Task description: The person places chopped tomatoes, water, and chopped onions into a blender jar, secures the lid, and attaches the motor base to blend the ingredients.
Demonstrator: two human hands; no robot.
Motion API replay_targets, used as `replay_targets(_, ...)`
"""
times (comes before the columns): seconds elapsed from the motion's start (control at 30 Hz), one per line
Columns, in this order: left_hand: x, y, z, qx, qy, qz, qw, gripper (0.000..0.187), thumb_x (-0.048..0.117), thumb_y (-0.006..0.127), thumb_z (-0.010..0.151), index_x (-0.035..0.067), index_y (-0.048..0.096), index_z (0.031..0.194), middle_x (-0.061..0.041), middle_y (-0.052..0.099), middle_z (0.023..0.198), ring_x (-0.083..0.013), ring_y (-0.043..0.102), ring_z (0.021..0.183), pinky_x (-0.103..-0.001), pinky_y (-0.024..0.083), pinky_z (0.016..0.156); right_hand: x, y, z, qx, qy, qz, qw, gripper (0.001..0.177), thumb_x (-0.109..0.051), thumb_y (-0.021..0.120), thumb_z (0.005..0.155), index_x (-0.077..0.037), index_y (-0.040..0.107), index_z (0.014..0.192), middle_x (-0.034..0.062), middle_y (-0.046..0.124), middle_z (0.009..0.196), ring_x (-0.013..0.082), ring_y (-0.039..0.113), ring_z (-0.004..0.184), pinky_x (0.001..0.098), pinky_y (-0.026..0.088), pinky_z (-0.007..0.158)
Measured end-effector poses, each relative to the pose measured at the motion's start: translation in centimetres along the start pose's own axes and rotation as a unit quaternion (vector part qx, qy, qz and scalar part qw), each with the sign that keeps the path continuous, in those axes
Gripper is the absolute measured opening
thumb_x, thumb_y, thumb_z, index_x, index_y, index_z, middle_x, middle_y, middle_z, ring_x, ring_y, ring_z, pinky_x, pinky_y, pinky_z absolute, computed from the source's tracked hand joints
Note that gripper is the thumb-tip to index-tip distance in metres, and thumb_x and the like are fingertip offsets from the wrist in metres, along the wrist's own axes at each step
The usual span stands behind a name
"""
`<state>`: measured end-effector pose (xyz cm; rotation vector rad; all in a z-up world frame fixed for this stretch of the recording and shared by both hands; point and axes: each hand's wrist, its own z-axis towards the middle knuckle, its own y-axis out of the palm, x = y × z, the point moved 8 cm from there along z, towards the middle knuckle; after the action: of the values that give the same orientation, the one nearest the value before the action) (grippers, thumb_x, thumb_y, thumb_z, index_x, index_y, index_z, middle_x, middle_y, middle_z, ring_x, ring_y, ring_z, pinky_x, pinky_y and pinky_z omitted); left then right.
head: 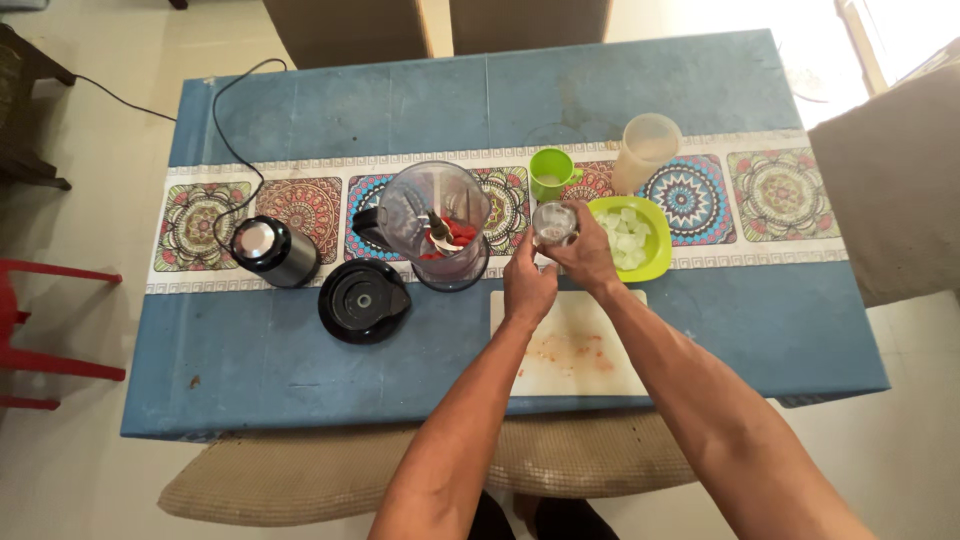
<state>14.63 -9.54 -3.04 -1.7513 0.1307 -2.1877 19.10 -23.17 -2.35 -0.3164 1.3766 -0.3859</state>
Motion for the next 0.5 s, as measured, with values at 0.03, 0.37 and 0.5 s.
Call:
replay_targets(0.03,0.5,-0.4,0.1,-0.006,-0.033,-0.001,0.999,0.074,0.004,0.068,0.080,-0.006,0.045,0.149,-0.025,0.064,0.135,-0.0344,0.066,0.118,-0.041,0.052,0.099,-1.2,-0.3,0.1,-0.002,-0.010,0.012,1.000,0.073,-0.023,0.092,0.070,-0.005,0.058,0.132,0.0124,0.073,0.113,0.0213,0.072,0.100,0.0336,0.059,0.085)
replay_targets(0.37,8.2,-6.0,1.8,0.020,-0.046,-0.051,0.997,0.068,0.006,0.065,0.080,-0.006,0.050,0.146,-0.023,0.073,0.120,-0.0293,0.073,0.109,-0.036,0.056,0.090,-13.0,-2.5,1.2,-0.005,-0.095,-0.042,0.995,0.076,-0.030,0.093,0.068,-0.003,0.059,0.131,0.0161,0.072,0.115,0.0273,0.072,0.106,0.0389,0.057,0.090)
replay_targets(0.5,8.3,-7.3,1.9,0.039,-0.045,-0.089,0.994,0.066,0.004,0.065,0.080,-0.007,0.052,0.143,-0.025,0.069,0.127,-0.0298,0.068,0.122,-0.036,0.055,0.097,-14.6,-1.9,2.0,-0.020,-0.077,-0.077,0.994,0.083,-0.032,0.094,0.064,-0.003,0.057,0.132,0.0171,0.072,0.115,0.0297,0.072,0.106,0.0409,0.055,0.093)
